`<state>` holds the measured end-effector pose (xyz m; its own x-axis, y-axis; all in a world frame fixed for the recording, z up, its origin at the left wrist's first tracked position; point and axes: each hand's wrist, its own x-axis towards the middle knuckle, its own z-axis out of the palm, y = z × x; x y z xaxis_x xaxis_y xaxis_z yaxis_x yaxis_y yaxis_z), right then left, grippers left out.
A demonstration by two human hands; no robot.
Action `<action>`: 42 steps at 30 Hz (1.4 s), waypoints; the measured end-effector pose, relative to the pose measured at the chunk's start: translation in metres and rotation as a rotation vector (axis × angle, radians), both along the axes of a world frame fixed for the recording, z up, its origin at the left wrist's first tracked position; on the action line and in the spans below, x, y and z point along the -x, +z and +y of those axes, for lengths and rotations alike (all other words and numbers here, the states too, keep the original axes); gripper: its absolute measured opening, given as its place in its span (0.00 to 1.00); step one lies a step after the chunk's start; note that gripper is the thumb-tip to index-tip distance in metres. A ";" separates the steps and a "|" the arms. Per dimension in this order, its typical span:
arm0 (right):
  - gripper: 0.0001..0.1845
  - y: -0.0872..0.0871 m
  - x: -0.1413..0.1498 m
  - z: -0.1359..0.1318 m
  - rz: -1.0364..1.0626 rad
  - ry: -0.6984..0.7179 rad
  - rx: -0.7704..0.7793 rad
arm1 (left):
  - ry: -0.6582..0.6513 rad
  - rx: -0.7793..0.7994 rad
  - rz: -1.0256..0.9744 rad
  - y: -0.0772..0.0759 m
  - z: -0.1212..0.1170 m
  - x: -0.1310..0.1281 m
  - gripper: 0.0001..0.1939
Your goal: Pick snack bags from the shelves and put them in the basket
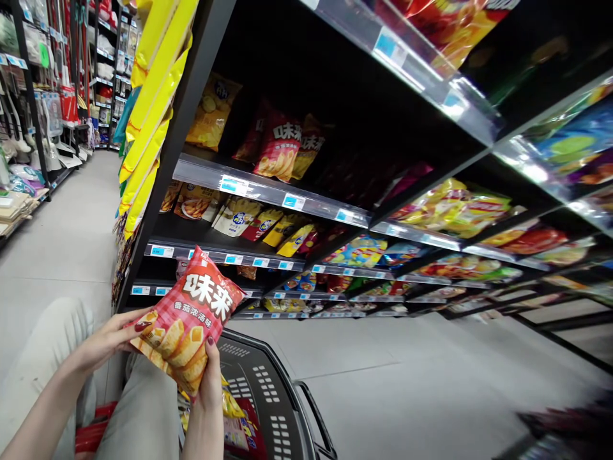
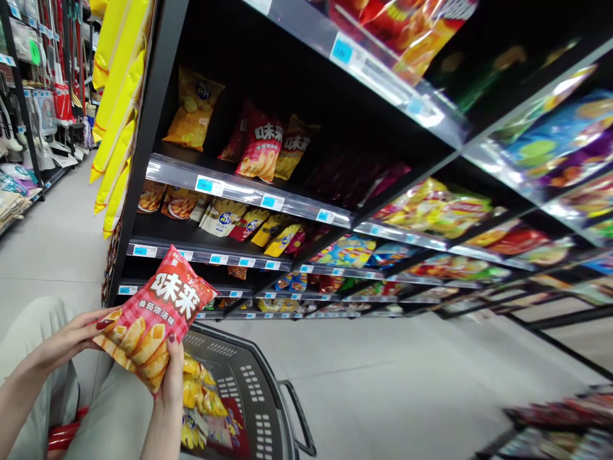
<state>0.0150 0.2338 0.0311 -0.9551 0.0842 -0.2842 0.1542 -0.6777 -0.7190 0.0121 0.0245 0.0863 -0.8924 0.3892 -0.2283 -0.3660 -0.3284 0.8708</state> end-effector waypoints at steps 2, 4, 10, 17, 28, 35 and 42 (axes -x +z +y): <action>0.33 0.002 0.001 -0.001 -0.013 -0.007 0.024 | 0.000 0.006 0.005 -0.001 0.000 0.000 0.34; 0.34 0.002 0.001 -0.002 -0.031 -0.014 0.040 | 0.003 0.017 0.011 -0.001 0.001 0.001 0.34; 0.39 0.007 -0.006 -0.007 0.130 -0.095 -0.045 | -0.027 0.000 0.128 -0.004 0.002 0.003 0.35; 0.54 0.002 -0.015 0.006 0.304 -0.050 -0.204 | -0.123 0.009 0.194 -0.018 -0.006 0.010 0.40; 0.49 0.031 -0.016 -0.015 0.318 -0.154 -0.349 | 0.036 0.076 0.236 -0.018 0.000 0.013 0.41; 0.54 0.048 -0.017 -0.053 0.191 -0.421 -0.775 | 0.228 0.309 0.563 -0.009 0.022 -0.007 0.34; 0.36 0.057 -0.038 -0.055 0.421 -0.172 -0.813 | 0.215 -0.021 0.451 -0.016 0.023 -0.005 0.57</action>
